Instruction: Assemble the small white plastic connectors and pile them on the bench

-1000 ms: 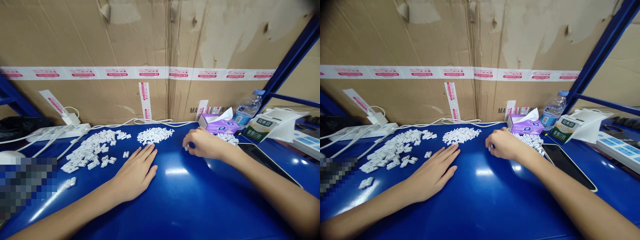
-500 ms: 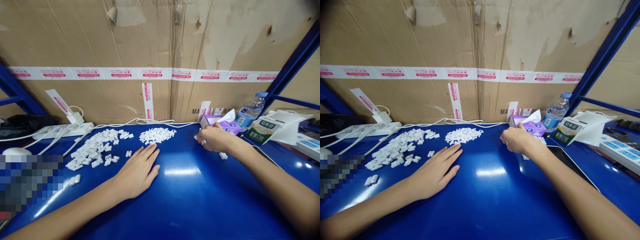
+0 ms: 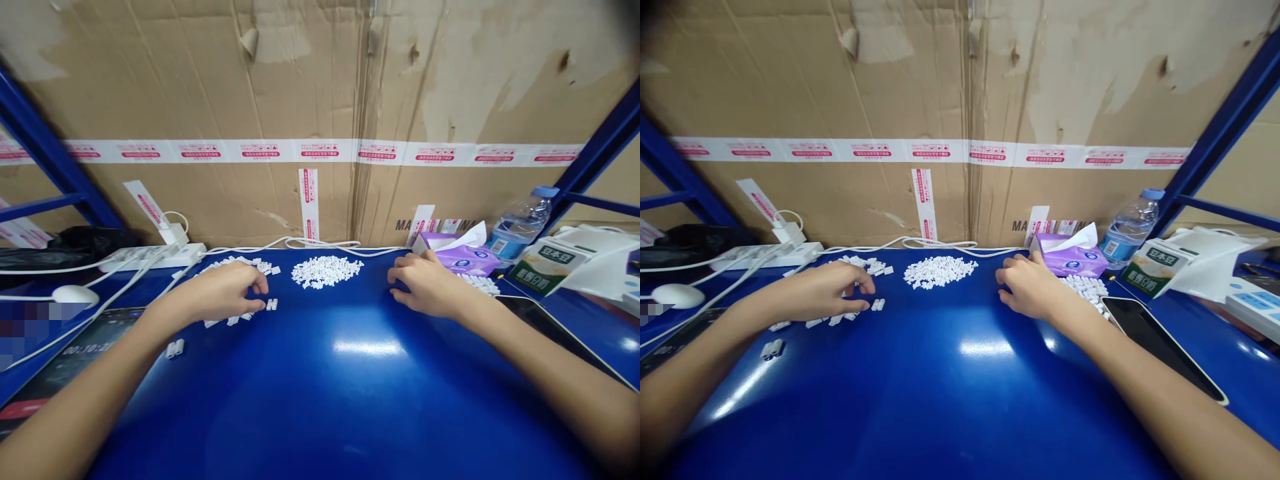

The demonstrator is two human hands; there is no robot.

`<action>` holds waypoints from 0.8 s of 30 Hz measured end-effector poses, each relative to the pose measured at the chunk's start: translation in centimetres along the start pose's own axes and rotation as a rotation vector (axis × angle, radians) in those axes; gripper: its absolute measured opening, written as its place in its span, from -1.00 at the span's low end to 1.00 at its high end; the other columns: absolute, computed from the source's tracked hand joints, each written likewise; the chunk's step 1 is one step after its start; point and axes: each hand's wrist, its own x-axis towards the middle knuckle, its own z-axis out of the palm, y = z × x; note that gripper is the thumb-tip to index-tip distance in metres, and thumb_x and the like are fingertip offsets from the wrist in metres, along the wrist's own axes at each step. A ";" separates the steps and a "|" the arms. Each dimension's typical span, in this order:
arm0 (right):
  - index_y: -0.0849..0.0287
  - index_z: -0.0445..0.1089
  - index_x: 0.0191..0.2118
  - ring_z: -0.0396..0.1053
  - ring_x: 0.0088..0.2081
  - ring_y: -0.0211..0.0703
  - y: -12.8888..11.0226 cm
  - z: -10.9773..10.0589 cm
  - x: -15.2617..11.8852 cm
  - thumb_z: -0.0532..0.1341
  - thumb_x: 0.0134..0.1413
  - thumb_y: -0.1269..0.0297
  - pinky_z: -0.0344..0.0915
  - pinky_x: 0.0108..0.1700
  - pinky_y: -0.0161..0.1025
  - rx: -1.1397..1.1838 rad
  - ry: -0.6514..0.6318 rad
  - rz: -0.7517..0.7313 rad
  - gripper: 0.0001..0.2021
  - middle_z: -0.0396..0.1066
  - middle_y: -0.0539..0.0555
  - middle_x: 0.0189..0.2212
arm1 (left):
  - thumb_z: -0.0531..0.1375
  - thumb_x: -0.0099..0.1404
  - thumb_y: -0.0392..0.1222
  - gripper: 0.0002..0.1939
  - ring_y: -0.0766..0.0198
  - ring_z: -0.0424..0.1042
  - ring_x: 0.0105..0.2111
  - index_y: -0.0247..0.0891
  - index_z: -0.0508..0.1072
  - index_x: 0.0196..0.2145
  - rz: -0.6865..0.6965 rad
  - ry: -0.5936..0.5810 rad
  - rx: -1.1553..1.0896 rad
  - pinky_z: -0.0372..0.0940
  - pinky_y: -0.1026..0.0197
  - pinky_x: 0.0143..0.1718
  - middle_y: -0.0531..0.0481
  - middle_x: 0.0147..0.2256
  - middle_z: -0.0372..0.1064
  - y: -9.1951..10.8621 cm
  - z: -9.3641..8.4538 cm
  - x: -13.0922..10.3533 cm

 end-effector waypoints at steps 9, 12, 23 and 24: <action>0.17 0.52 -0.22 0.38 -0.10 0.08 -1.4 1.3 0.5 0.19 0.25 0.30 0.05 -0.08 -0.04 0.121 0.113 -0.102 -0.85 0.50 0.18 -0.21 | 0.22 0.26 -0.15 -0.84 0.17 0.50 -0.38 -0.14 0.64 -0.29 0.148 -0.040 -0.029 0.20 0.22 -0.37 0.00 -0.35 0.57 0.6 2.0 1.0; 0.18 0.51 -0.22 0.38 -0.10 0.07 -1.9 1.4 0.5 0.17 0.27 0.32 0.04 -0.08 -0.04 0.141 0.127 -0.118 -0.84 0.51 0.18 -0.22 | 0.24 0.25 -0.19 -0.89 0.18 0.48 -0.35 -0.15 0.60 -0.30 0.182 0.012 -0.035 0.17 0.22 -0.37 0.02 -0.35 0.55 0.7 2.4 1.3; 0.17 0.46 0.07 0.43 -0.06 0.09 -2.2 2.7 1.5 0.12 0.31 0.31 0.10 -0.07 -0.04 0.216 0.169 -0.073 -0.71 0.50 0.20 -0.10 | 0.20 0.33 -0.15 -0.79 0.25 0.44 -0.41 -0.27 0.61 -0.19 0.289 0.030 -0.307 0.29 0.23 -0.36 -0.05 -0.35 0.53 4.6 3.8 1.6; 0.16 0.45 0.10 0.43 -0.05 0.09 -2.2 2.9 1.7 0.12 0.32 0.31 0.11 -0.06 -0.04 0.223 0.172 -0.062 -0.69 0.50 0.20 -0.09 | 0.22 0.33 -0.14 -0.79 0.25 0.44 -0.41 -0.26 0.61 -0.19 0.286 0.029 -0.358 0.29 0.24 -0.35 -0.04 -0.35 0.53 5.4 4.1 1.6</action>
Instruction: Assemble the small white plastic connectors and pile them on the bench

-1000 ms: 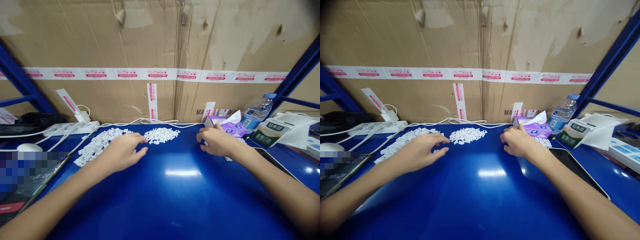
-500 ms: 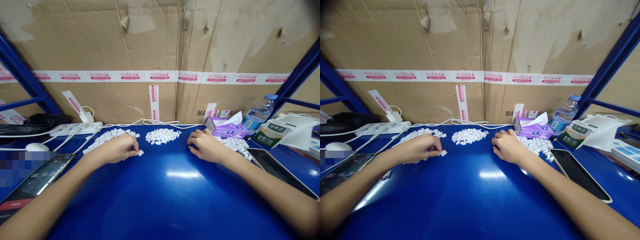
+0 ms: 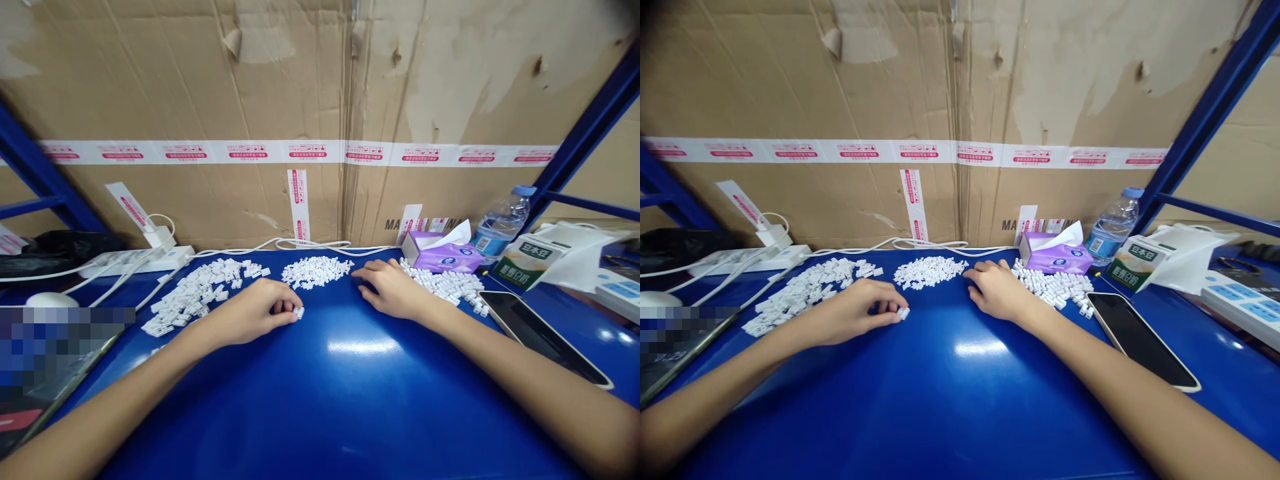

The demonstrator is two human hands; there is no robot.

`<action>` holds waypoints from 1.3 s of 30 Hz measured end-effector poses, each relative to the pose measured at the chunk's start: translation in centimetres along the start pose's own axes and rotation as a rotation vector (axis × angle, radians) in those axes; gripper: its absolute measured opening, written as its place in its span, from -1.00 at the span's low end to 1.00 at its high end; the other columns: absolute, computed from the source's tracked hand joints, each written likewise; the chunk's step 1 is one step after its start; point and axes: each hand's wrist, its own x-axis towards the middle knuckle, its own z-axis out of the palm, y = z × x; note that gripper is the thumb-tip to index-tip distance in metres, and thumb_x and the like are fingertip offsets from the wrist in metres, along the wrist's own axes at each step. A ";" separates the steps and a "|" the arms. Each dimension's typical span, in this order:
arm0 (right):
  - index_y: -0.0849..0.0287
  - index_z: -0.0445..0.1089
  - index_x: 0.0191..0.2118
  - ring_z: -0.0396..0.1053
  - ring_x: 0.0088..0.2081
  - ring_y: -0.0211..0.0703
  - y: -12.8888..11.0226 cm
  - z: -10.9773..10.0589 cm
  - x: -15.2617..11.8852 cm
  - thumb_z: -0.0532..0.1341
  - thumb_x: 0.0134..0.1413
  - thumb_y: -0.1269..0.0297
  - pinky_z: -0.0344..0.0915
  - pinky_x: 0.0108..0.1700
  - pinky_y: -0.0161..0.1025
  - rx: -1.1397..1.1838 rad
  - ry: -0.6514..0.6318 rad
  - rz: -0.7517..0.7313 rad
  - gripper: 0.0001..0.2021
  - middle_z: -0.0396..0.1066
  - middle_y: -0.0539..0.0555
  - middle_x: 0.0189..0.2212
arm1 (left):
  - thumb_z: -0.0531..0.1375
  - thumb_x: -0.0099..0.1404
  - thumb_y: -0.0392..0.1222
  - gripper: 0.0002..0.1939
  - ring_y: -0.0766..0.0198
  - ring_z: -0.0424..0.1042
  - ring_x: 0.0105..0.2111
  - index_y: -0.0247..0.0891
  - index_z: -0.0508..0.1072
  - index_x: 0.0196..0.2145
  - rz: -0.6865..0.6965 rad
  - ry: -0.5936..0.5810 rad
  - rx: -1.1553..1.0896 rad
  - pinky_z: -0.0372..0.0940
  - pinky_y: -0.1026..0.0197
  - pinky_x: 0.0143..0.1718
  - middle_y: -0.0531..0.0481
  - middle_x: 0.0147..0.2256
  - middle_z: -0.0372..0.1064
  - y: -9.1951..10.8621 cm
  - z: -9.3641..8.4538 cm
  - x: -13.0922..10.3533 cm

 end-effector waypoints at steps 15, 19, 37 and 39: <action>0.02 0.24 0.34 0.39 -0.01 0.05 -0.3 0.8 1.5 0.05 0.37 0.29 0.18 -0.06 -0.09 0.049 -0.056 0.054 -0.53 0.39 0.20 -0.05 | 0.40 0.13 -0.02 -0.60 0.22 0.39 -0.37 -0.19 0.60 -0.08 -0.068 0.139 -0.186 0.29 0.18 -0.30 -0.01 -0.26 0.50 1.4 3.1 1.0; 0.07 0.32 0.28 0.38 -0.01 0.06 -0.2 0.9 1.5 0.06 0.36 0.30 0.17 -0.03 -0.06 0.059 -0.034 0.053 -0.58 0.39 0.20 -0.05 | 0.32 0.24 -0.09 -0.80 0.24 0.37 -0.38 -0.17 0.64 -0.21 -0.036 0.129 -0.161 0.26 0.19 -0.30 0.01 -0.34 0.48 1.7 3.2 0.9; 0.16 0.48 -0.21 0.42 -0.18 -0.09 0.3 1.2 0.8 0.18 0.28 0.40 0.09 -0.13 -0.16 0.215 0.067 -0.075 -0.88 0.49 0.07 -0.26 | 0.31 0.24 -0.12 -0.83 0.25 0.36 -0.41 -0.18 0.66 -0.24 -0.060 0.247 -0.144 0.26 0.16 -0.30 0.02 -0.39 0.40 2.1 4.6 0.7; 0.15 0.48 -0.21 0.42 -0.21 -0.12 0.6 1.2 0.5 0.18 0.27 0.41 0.12 -0.13 -0.17 0.262 0.059 -0.090 -0.88 0.49 0.07 -0.26 | 0.31 0.24 -0.13 -0.84 0.25 0.36 -0.42 -0.17 0.66 -0.24 -0.060 0.257 -0.155 0.27 0.15 -0.30 0.02 -0.40 0.40 2.0 4.6 0.7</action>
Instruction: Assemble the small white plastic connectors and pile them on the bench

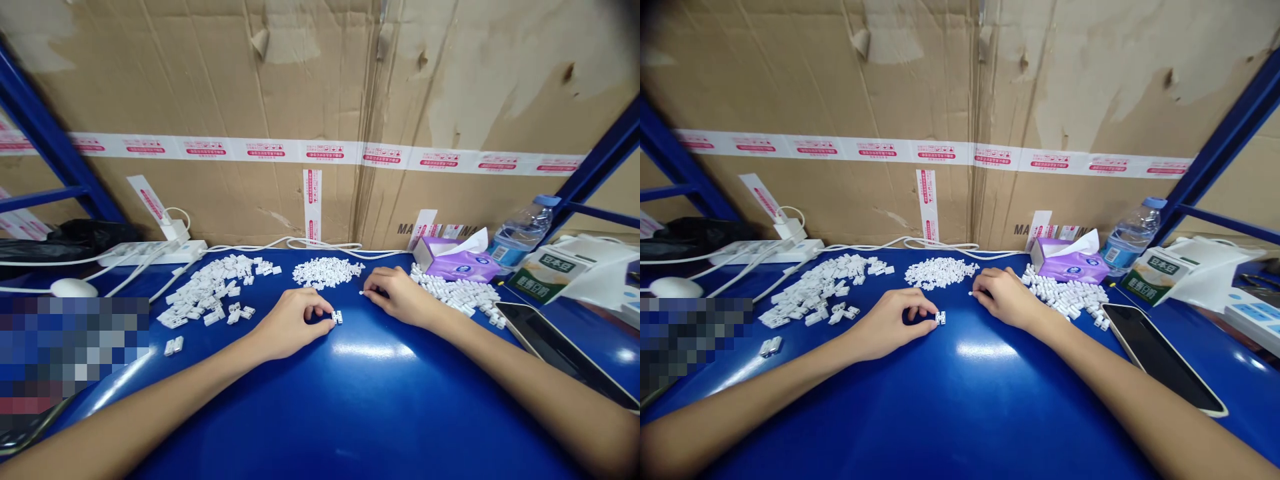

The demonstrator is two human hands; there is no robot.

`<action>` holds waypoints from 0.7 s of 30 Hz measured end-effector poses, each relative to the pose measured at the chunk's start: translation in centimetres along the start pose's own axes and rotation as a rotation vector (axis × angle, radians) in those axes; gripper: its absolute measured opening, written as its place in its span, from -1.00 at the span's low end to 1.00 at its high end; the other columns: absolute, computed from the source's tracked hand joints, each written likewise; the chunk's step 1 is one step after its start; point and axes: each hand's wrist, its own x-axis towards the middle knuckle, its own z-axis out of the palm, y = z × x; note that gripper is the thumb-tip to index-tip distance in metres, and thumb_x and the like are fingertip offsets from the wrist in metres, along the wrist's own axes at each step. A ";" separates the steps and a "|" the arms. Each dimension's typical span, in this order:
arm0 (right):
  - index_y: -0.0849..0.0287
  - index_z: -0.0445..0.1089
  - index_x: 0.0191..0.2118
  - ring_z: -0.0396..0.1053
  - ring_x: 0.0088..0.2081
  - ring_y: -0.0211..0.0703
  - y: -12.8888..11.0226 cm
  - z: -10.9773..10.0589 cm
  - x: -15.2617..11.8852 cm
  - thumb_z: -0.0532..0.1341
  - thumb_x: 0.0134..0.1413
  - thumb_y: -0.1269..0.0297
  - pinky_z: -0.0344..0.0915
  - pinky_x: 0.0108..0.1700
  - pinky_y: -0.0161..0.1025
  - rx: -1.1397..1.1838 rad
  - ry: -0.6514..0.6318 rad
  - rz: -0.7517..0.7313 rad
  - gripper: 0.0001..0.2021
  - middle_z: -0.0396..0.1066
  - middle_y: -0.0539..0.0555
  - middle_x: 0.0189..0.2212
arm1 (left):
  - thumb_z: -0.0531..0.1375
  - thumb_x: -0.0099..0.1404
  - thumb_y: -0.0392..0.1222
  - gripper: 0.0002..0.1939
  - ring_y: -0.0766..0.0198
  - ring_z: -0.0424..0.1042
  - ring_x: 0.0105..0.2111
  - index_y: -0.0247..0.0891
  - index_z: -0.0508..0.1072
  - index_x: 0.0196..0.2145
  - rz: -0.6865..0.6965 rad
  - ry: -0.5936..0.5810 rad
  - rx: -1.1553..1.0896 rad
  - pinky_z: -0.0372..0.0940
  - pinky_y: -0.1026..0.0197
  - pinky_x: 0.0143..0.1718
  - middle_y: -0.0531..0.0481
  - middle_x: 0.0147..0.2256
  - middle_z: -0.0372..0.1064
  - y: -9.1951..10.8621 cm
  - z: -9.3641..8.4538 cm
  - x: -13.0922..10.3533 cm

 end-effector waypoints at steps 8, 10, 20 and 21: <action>0.16 0.42 -0.31 0.40 -0.25 -0.12 -0.4 -0.4 -0.5 0.22 0.17 0.45 0.19 -0.14 -0.17 0.051 0.013 -0.024 -0.93 0.48 0.04 -0.31 | 0.31 0.25 -0.13 -0.83 0.26 0.36 -0.44 -0.16 0.67 -0.23 -0.002 -0.009 0.002 0.26 0.16 -0.32 0.02 -0.40 0.42 0.1 0.0 0.0; 0.16 0.39 -0.36 0.39 -0.26 -0.13 -0.7 -0.5 -0.5 0.23 0.11 0.48 0.21 -0.16 -0.19 0.065 0.016 -0.029 -0.91 0.47 0.04 -0.35 | 0.31 0.25 -0.14 -0.83 0.26 0.35 -0.43 -0.16 0.67 -0.22 -0.003 -0.015 -0.003 0.26 0.16 -0.32 0.01 -0.39 0.43 0.2 -0.1 -0.1; 0.17 0.53 -0.14 0.40 -0.38 -0.20 -3.7 -0.4 -0.6 0.23 0.20 0.40 0.34 -0.30 -0.23 0.320 0.084 -0.040 -0.84 0.49 0.05 -0.35 | 0.31 0.25 -0.15 -0.82 0.25 0.37 -0.42 -0.16 0.67 -0.20 0.010 -0.019 -0.004 0.28 0.16 -0.30 0.01 -0.38 0.45 -0.1 0.1 0.0; 0.16 0.55 -0.10 0.42 -0.37 -0.20 -4.1 -0.3 -0.6 0.23 0.22 0.39 0.35 -0.30 -0.22 0.354 0.081 -0.049 -0.82 0.50 0.07 -0.34 | 0.31 0.25 -0.16 -0.82 0.25 0.37 -0.42 -0.16 0.67 -0.20 0.012 -0.022 -0.006 0.28 0.16 -0.30 0.01 -0.37 0.45 -0.1 0.1 0.0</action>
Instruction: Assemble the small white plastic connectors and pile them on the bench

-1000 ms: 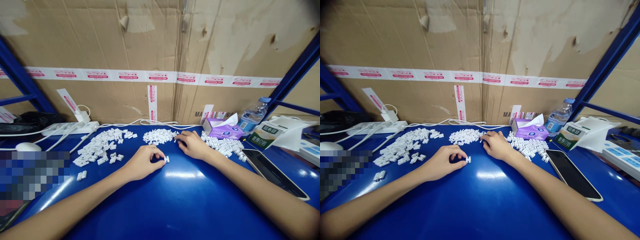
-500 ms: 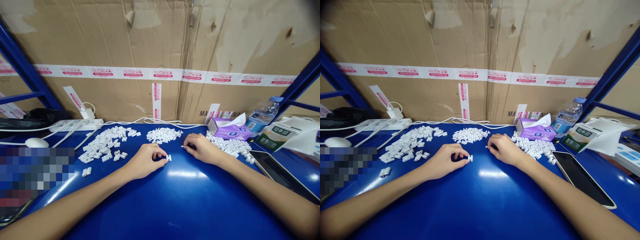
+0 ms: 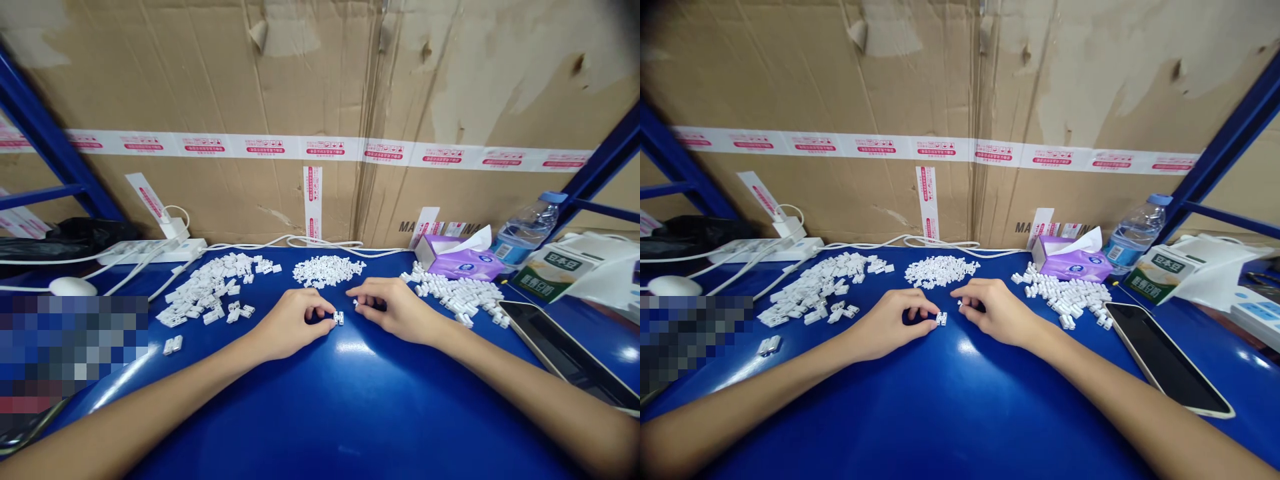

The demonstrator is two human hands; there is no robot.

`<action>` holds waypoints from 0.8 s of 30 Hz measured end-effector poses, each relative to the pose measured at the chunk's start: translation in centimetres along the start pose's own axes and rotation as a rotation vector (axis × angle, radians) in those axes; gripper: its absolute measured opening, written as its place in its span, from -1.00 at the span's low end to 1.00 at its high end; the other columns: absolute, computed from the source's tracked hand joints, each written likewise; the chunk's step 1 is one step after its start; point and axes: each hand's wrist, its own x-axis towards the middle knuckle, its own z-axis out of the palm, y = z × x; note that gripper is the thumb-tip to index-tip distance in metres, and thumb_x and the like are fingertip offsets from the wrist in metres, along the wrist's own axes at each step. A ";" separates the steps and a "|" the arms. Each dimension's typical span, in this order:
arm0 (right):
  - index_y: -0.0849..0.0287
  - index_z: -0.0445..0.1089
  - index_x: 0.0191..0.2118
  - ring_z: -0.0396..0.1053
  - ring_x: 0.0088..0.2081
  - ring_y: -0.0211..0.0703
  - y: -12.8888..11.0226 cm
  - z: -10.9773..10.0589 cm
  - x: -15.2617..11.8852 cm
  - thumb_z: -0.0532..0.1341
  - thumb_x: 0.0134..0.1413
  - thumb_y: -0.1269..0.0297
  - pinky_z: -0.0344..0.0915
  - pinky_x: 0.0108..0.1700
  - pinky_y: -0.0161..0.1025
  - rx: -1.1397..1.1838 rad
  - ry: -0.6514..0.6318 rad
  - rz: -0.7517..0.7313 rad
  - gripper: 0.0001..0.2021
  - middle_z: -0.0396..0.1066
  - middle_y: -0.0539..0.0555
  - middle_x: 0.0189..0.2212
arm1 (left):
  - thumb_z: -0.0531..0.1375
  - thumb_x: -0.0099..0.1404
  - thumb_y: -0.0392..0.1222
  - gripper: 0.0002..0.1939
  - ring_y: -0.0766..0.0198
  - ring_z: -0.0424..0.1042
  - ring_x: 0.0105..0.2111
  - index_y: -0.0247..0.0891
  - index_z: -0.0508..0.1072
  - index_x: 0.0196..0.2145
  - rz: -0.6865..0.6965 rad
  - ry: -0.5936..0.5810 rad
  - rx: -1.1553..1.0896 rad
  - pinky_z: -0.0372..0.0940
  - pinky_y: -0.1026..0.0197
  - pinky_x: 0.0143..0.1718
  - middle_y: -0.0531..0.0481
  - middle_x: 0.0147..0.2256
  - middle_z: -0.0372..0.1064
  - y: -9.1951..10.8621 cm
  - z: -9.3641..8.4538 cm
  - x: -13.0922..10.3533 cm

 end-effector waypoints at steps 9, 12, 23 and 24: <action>0.12 0.58 -0.28 0.52 -0.26 -0.18 -0.9 1.2 -0.1 0.22 0.23 0.44 0.44 -0.18 -0.19 0.218 0.002 -0.057 -0.83 0.58 0.06 -0.29 | 0.31 0.27 -0.13 -0.82 0.25 0.38 -0.39 -0.16 0.66 -0.19 0.029 -0.019 0.015 0.27 0.16 -0.29 0.01 -0.34 0.46 0.0 0.0 -0.1; 0.11 0.58 -0.27 0.52 -0.26 -0.17 -1.0 1.4 0.0 0.22 0.24 0.44 0.45 -0.19 -0.19 0.186 0.041 -0.069 -0.82 0.59 0.06 -0.29 | 0.30 0.27 -0.14 -0.82 0.25 0.37 -0.40 -0.16 0.66 -0.20 0.036 -0.015 0.016 0.26 0.16 -0.30 0.01 -0.35 0.46 0.1 0.1 -0.2; 0.20 0.62 -0.20 0.50 -0.32 -0.16 -1.5 1.7 -0.2 0.20 0.22 0.48 0.43 -0.26 -0.21 0.033 0.056 -0.143 -0.79 0.59 0.11 -0.34 | 0.31 0.27 -0.12 -0.85 0.27 0.36 -0.41 -0.15 0.66 -0.23 0.038 0.007 0.001 0.25 0.18 -0.32 0.03 -0.37 0.44 0.2 0.2 -0.2; 0.21 0.62 -0.19 0.50 -0.33 -0.16 -1.5 1.8 -0.3 0.21 0.22 0.49 0.42 -0.27 -0.21 0.026 0.061 -0.140 -0.79 0.58 0.11 -0.35 | 0.31 0.27 -0.12 -0.85 0.27 0.36 -0.41 -0.15 0.66 -0.23 0.039 0.009 0.002 0.25 0.18 -0.33 0.04 -0.37 0.44 0.2 0.2 -0.2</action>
